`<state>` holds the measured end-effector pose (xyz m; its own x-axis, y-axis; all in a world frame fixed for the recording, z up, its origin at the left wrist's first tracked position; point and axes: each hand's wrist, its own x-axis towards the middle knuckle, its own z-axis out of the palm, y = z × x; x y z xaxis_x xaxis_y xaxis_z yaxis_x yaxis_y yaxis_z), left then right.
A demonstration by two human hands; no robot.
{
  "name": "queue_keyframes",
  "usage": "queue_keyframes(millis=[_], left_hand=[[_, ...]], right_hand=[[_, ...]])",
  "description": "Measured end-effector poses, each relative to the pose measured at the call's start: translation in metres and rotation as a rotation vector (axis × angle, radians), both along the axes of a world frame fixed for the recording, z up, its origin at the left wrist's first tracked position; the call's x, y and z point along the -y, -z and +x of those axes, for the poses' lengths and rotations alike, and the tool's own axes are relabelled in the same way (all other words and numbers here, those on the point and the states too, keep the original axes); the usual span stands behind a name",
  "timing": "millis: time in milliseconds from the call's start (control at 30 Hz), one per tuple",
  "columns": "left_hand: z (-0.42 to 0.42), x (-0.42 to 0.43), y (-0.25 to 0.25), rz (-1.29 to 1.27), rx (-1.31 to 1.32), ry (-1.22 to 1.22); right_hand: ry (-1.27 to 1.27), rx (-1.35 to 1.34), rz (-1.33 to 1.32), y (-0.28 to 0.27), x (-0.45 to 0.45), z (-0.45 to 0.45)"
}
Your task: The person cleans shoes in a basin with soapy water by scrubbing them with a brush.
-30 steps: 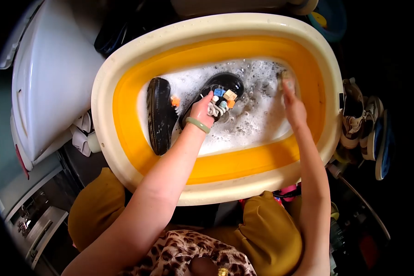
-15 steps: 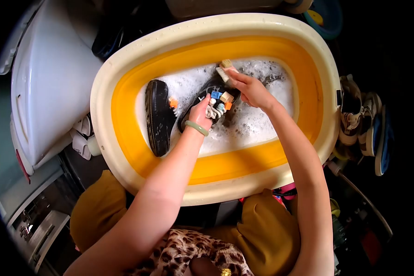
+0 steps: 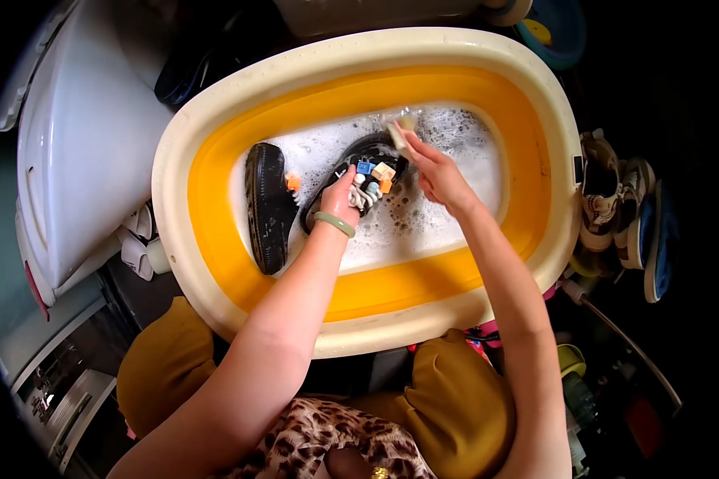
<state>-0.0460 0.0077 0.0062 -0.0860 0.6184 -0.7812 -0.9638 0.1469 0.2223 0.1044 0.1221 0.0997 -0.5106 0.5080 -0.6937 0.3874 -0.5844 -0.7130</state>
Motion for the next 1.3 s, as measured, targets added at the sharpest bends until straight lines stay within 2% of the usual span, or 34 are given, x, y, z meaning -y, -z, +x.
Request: queue_keyframes(millis=[67, 133, 167, 200, 267, 333, 367, 400, 500, 567, 633, 667, 733, 767, 800, 867, 933, 967, 1033, 1067, 1100, 1133, 1167, 1267, 1300], left_hand=[[-0.001, 0.0, 0.008, -0.019, -0.041, 0.011], [0.0, -0.001, 0.007, -0.021, -0.035, -0.003], [-0.001, -0.001, 0.005, 0.005, 0.003, 0.01], [-0.003, 0.0, 0.003, 0.028, 0.039, 0.024], [0.001, 0.0, 0.004, -0.037, -0.052, -0.012], [-0.001, 0.003, 0.009, -0.041, -0.02, -0.014], [0.0, 0.001, 0.006, -0.047, -0.021, -0.02], [0.0, -0.002, 0.003, -0.045, -0.022, -0.029], [0.0, -0.006, -0.002, -0.052, -0.011, -0.017], [0.0, -0.004, 0.001, -0.068, -0.03, -0.047], [-0.008, 0.0, 0.004, -0.016, 0.04, 0.003], [-0.008, -0.003, -0.008, -0.01, 0.039, 0.001], [-0.003, -0.008, -0.036, 0.026, 0.168, -0.098], [-0.007, 0.0, -0.023, 0.089, 0.237, -0.023], [-0.004, -0.003, -0.026, 0.088, 0.236, -0.028], [0.006, -0.011, -0.031, -0.052, -0.011, -0.076], [0.001, -0.004, -0.004, -0.046, 0.082, -0.044], [-0.001, 0.003, 0.013, 0.044, 0.158, -0.025], [-0.002, -0.009, 0.01, 0.019, 0.148, -0.049], [0.004, -0.017, -0.008, -0.114, 0.066, -0.103], [0.0, -0.011, 0.004, -0.052, 0.151, -0.049], [-0.006, -0.004, -0.014, 0.081, 0.187, 0.039], [-0.005, -0.004, -0.015, -0.018, 0.152, 0.032], [0.01, -0.016, -0.023, -0.22, -0.054, 0.002], [0.009, -0.016, -0.02, -0.194, -0.034, 0.008]], right_hand=[[0.153, 0.007, -0.041, -0.002, 0.019, 0.02], [0.085, 0.057, -0.106, -0.002, 0.041, 0.045], [-0.062, 0.135, -0.25, -0.001, 0.051, 0.057], [-0.057, 0.134, -0.253, 0.006, 0.048, 0.064], [0.114, 0.153, 0.123, 0.027, 0.032, 0.071], [0.301, 0.129, 0.457, 0.049, -0.004, 0.075], [0.303, 0.127, 0.462, 0.067, -0.002, 0.089], [0.251, 0.223, 0.488, 0.096, 0.002, 0.103], [0.185, 0.084, 0.113, 0.055, 0.032, 0.081], [0.058, 0.127, -0.016, 0.012, 0.05, 0.053], [0.125, 0.006, 0.164, -0.02, 0.058, 0.03], [-0.111, 0.156, 0.289, -0.034, 0.058, 0.022], [-0.559, 0.142, 0.998, -0.029, 0.069, 0.006], [-0.778, 0.252, 0.962, -0.03, 0.071, 0.003], [-0.781, 0.249, 0.962, -0.025, 0.065, -0.001], [-0.754, 0.503, 1.031, -0.003, 0.042, -0.012], [-0.438, 0.373, 1.064, 0.013, 0.021, -0.018], [-0.436, 0.446, 0.997, 0.01, 0.015, -0.018], [-0.421, 0.39, 0.97, -0.005, 0.042, -0.003], [-0.421, 0.322, 0.924, -0.013, 0.061, 0.006], [-0.453, 0.289, 0.943, -0.024, 0.081, 0.012], [-0.483, 0.252, 0.958, -0.032, 0.094, 0.014], [-0.62, 0.321, 0.952, -0.032, 0.098, 0.012], [-0.66, 0.477, 0.989, -0.005, 0.065, -0.004], [-0.588, 0.432, 1.05, 0.006, 0.048, -0.013]])
